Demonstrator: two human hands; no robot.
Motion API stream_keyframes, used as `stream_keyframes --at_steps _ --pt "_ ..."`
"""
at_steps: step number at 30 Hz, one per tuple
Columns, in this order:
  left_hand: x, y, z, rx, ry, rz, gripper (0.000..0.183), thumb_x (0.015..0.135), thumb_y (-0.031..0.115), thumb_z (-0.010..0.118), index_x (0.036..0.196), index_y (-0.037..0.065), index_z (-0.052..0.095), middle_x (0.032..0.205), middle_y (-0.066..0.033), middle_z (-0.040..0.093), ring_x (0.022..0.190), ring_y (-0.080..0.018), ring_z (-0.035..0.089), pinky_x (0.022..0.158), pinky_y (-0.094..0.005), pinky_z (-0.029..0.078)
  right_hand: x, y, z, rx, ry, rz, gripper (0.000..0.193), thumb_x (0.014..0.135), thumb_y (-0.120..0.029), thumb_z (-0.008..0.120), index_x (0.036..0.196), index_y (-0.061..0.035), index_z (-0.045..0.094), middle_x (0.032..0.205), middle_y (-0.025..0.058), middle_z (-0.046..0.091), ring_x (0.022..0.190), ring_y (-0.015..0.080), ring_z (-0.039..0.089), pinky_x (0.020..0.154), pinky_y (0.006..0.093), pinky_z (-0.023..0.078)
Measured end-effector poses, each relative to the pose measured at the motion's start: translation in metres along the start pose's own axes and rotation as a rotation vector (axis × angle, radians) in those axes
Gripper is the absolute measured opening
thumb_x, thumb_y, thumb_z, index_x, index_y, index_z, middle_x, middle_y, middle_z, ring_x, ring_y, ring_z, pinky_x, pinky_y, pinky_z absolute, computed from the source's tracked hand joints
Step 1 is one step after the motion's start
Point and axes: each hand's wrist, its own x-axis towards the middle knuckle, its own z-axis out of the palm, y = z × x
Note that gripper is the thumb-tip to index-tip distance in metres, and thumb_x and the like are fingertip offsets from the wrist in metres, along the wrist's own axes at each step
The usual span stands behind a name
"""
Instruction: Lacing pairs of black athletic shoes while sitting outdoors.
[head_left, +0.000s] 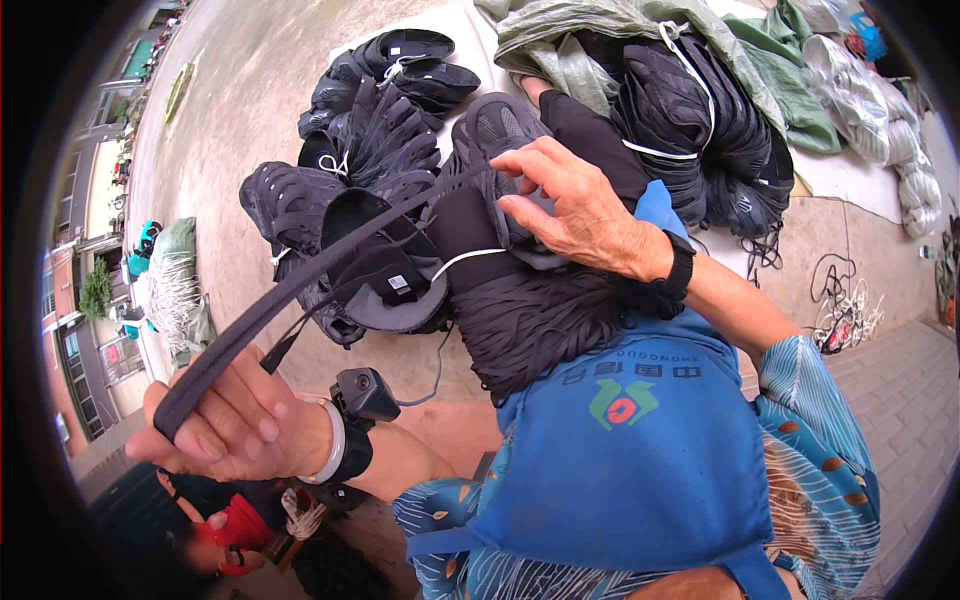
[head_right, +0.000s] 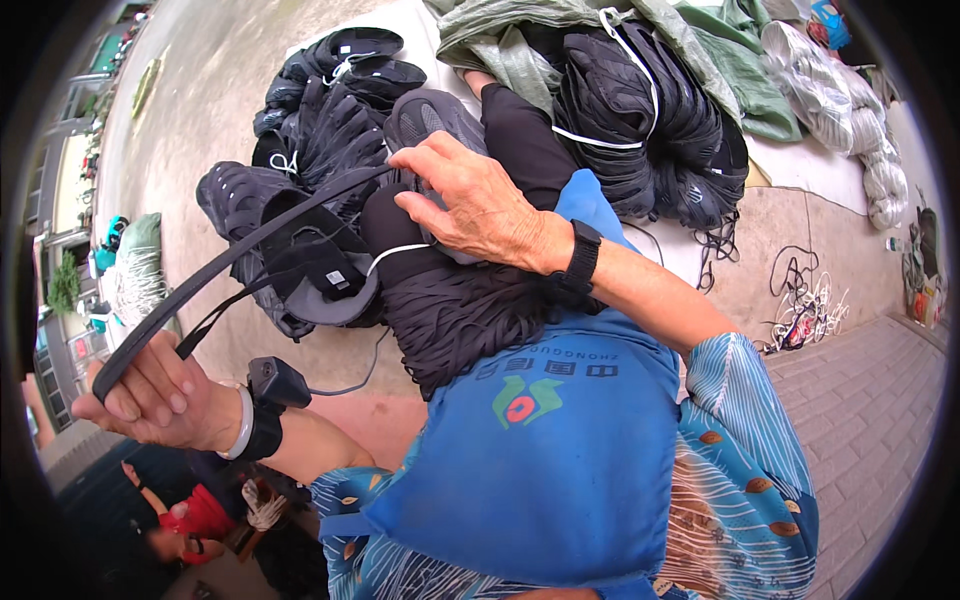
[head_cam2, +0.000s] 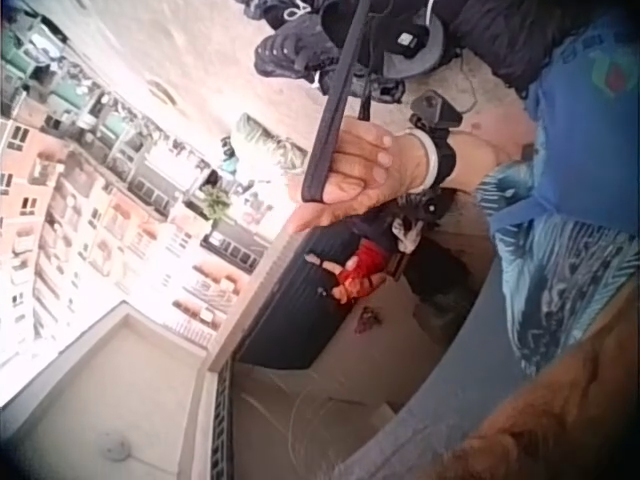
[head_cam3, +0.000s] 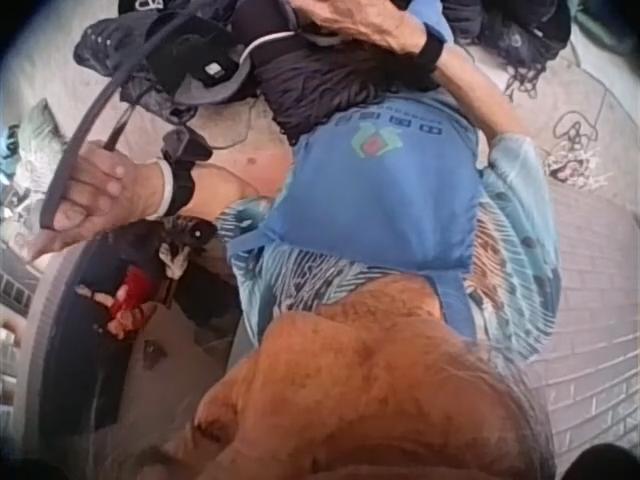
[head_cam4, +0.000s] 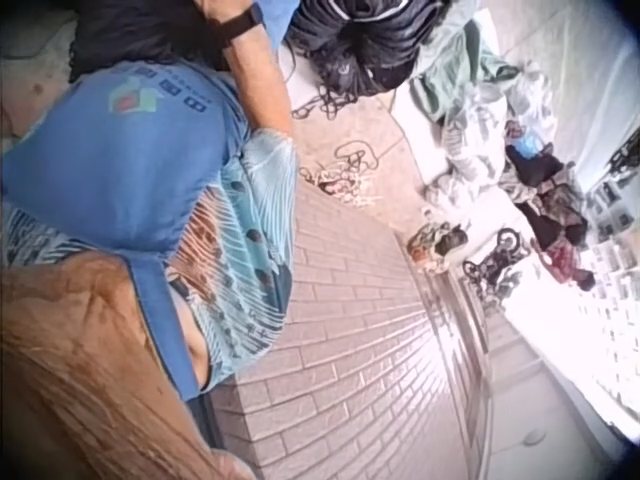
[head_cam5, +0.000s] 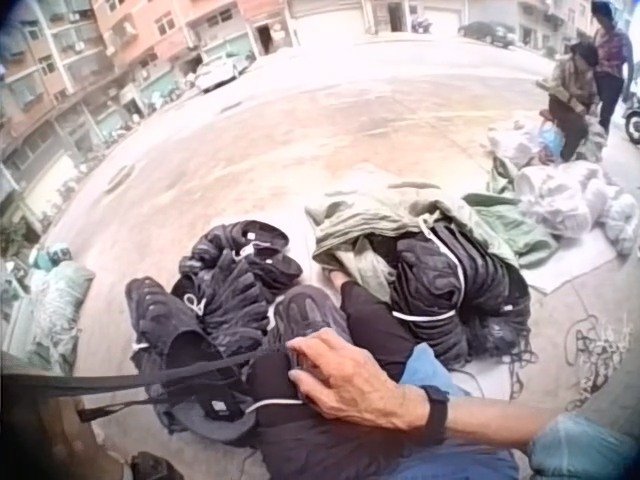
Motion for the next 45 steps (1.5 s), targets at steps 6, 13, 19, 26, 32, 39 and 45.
stream_keyframes --at_steps 6,13,19,26,32,39,45 --pt "0.001 0.000 0.002 -0.042 -0.136 -0.020 0.051 0.098 0.045 0.042 0.060 0.012 0.052 0.043 -0.0018 0.051 0.030 -0.0086 0.041 0.032 -0.0210 0.037 0.013 0.000 -0.001 -0.095 0.051 -0.143 0.036 0.078 -0.010 0.067 0.111 -0.0040 0.056 0.100 0.0129 0.056 0.089 0.0314 0.058 0.077 0.0385 0.049" --pt "-0.005 0.004 -0.011 0.024 -0.025 0.090 0.047 0.097 0.049 0.041 0.066 0.013 0.046 0.044 -0.0007 0.047 0.029 -0.0093 0.039 0.032 -0.0216 0.036 0.024 -0.003 0.016 -0.150 -0.101 -0.247 0.046 0.074 -0.009 0.069 0.118 -0.0060 0.054 0.111 0.0129 0.054 0.103 0.0325 0.054 0.089 0.0413 0.043" --pt "0.007 -0.001 0.001 -0.189 -0.042 -0.100 0.044 0.100 0.037 0.038 0.064 0.013 0.046 0.038 0.0014 0.042 0.029 -0.0095 0.036 0.033 -0.0221 0.035 0.043 -0.007 0.020 -0.213 -0.310 -0.266 0.028 0.084 -0.014 0.063 0.111 -0.0076 0.058 0.100 0.0096 0.058 0.092 0.0305 0.058 0.080 0.0420 0.045" --pt "0.018 -0.007 -0.003 -0.140 0.031 -0.164 0.044 0.102 0.037 0.033 0.072 0.009 0.047 0.046 0.0014 0.038 0.036 -0.0100 0.033 0.033 -0.0236 0.035 0.060 -0.016 -0.012 -0.044 -0.472 -0.114 0.016 0.085 -0.010 0.059 0.100 -0.0026 0.059 0.080 0.0175 0.061 0.080 0.0379 0.060 0.068 0.0436 0.046" --pt "0.008 -0.055 -0.012 0.074 0.004 -0.416 0.035 0.100 0.031 0.043 0.076 0.005 0.047 0.051 0.0023 0.034 0.038 -0.0052 0.027 0.032 -0.0210 0.030 0.079 -0.046 -0.080 -0.028 -0.185 -0.154 0.015 0.085 -0.008 0.048 0.090 0.0001 0.060 0.074 0.0198 0.060 0.072 0.0343 0.062 0.066 0.0414 0.047" --pt "0.012 -0.124 -0.014 0.201 -0.320 -0.850 0.039 0.092 0.036 0.060 0.075 0.002 0.052 0.053 0.0044 0.038 0.043 -0.0031 0.032 0.040 -0.0200 0.034 0.073 -0.077 -0.144 0.014 -0.019 0.035 0.020 0.091 -0.017 0.052 0.095 -0.0020 0.065 0.063 0.0039 0.053 0.060 0.0105 0.052 0.056 0.0277 0.043" --pt "-0.014 -0.162 -0.026 0.150 -0.064 -0.818 0.034 0.096 0.036 0.048 0.075 0.010 0.044 0.056 0.0026 0.034 0.044 -0.0078 0.034 0.041 -0.0255 0.039 0.086 -0.074 -0.183 0.299 0.249 -0.163 0.022 0.085 -0.005 0.046 0.082 -0.0036 0.067 0.065 0.0021 0.056 0.062 0.0093 0.051 0.056 0.0259 0.042"
